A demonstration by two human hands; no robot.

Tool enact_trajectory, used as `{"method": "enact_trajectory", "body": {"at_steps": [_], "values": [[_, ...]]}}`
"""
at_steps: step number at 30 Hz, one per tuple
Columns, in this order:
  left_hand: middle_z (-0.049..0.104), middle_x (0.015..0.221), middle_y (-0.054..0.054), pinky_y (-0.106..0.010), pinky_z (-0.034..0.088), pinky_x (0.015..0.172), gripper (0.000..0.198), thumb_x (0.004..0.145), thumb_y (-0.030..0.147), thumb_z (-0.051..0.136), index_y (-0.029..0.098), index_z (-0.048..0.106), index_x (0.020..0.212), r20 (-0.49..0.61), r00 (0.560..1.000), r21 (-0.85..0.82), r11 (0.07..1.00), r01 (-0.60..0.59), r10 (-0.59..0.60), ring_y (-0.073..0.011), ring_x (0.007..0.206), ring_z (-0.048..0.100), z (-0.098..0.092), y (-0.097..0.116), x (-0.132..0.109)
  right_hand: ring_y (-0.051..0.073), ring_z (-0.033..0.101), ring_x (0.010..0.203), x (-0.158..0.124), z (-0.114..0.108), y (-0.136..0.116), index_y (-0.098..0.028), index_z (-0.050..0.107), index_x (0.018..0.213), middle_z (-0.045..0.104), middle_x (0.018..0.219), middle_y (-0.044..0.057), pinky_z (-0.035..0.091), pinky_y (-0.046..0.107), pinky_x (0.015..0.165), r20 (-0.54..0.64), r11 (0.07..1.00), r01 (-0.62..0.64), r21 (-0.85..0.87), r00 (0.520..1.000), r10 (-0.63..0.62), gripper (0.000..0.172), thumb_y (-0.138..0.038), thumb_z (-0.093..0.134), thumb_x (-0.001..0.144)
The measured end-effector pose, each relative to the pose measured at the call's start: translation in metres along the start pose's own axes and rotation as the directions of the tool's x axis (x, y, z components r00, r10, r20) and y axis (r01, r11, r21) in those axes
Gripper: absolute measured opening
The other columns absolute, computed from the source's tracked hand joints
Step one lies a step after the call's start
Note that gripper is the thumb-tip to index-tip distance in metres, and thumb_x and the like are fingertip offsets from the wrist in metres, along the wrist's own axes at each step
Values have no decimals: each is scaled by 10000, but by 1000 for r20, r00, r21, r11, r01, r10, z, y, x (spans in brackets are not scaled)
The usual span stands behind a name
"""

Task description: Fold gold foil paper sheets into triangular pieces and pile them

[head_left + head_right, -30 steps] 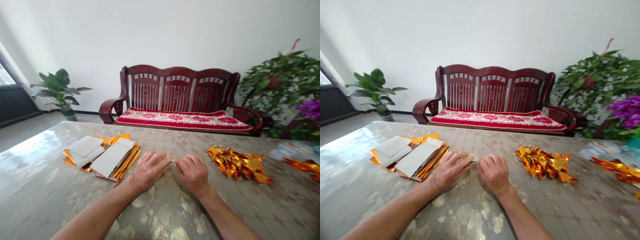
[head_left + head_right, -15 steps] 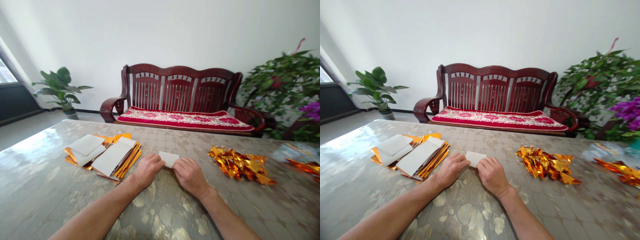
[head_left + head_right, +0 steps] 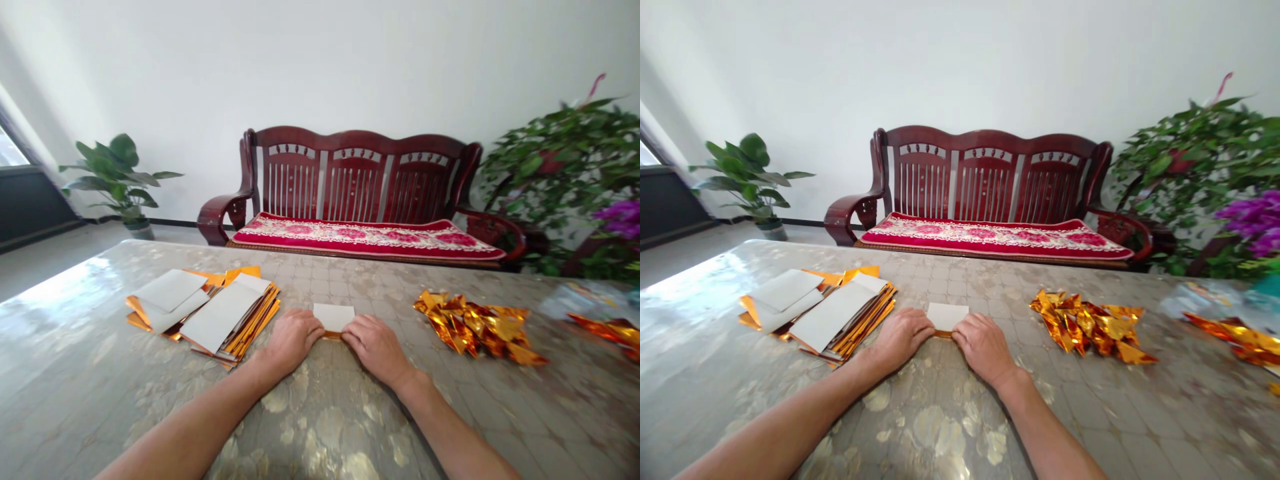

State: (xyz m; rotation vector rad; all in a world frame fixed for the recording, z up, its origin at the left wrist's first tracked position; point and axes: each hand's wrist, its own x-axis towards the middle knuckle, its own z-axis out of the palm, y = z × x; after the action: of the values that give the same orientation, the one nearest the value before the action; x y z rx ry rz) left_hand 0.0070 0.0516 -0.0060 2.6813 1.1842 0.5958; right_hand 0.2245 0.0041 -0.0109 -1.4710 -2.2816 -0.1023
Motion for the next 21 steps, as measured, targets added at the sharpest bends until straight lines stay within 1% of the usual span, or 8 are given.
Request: {"method": "enact_trajectory", "body": {"at_steps": [3,6,9,13,19,21], "values": [[716,833,-43,-271,393,741,271,916,336,528,208,740,806,34,995,-76,992,100,-98,-182,824,620,0,0,2,177,567,848,1,1,0,-221,663,852,660,850,17,398,293,752,19,999,-36,18,999,35,148,-256,554,946],[733,823,-34,-258,386,680,230,859,333,568,216,761,812,87,976,-141,968,209,-198,-173,767,626,1,-1,4,179,577,853,3,3,0,-231,666,870,676,860,10,401,290,745,21,996,-70,48,997,69,128,-248,560,940],[734,787,-21,-250,361,629,232,842,353,575,219,760,800,109,958,-179,943,280,-264,-161,711,619,1,-1,6,180,584,854,4,4,0,-239,664,887,688,871,5,404,291,744,7,994,-85,68,996,84,109,-232,564,931],[725,767,-29,-253,335,621,278,869,384,554,197,728,761,97,955,-167,941,294,-281,-157,703,606,0,0,7,176,585,836,4,4,-1,-244,666,865,692,861,4,403,292,727,-16,994,-87,62,996,88,124,-219,559,923],[724,799,-54,-281,358,692,300,903,401,534,194,703,766,69,968,-58,968,244,-240,-187,776,619,0,2,8,175,576,843,4,3,-2,-230,660,815,663,846,14,404,285,728,-9,991,-125,47,992,126,146,-208,555,914],[726,817,-64,-289,363,702,315,909,414,523,191,705,781,68,968,-40,969,245,-242,-197,798,628,-1,2,8,178,572,848,5,4,-2,-230,657,806,662,841,14,404,286,736,-11,990,-130,55,991,130,145,-200,558,907]]}}
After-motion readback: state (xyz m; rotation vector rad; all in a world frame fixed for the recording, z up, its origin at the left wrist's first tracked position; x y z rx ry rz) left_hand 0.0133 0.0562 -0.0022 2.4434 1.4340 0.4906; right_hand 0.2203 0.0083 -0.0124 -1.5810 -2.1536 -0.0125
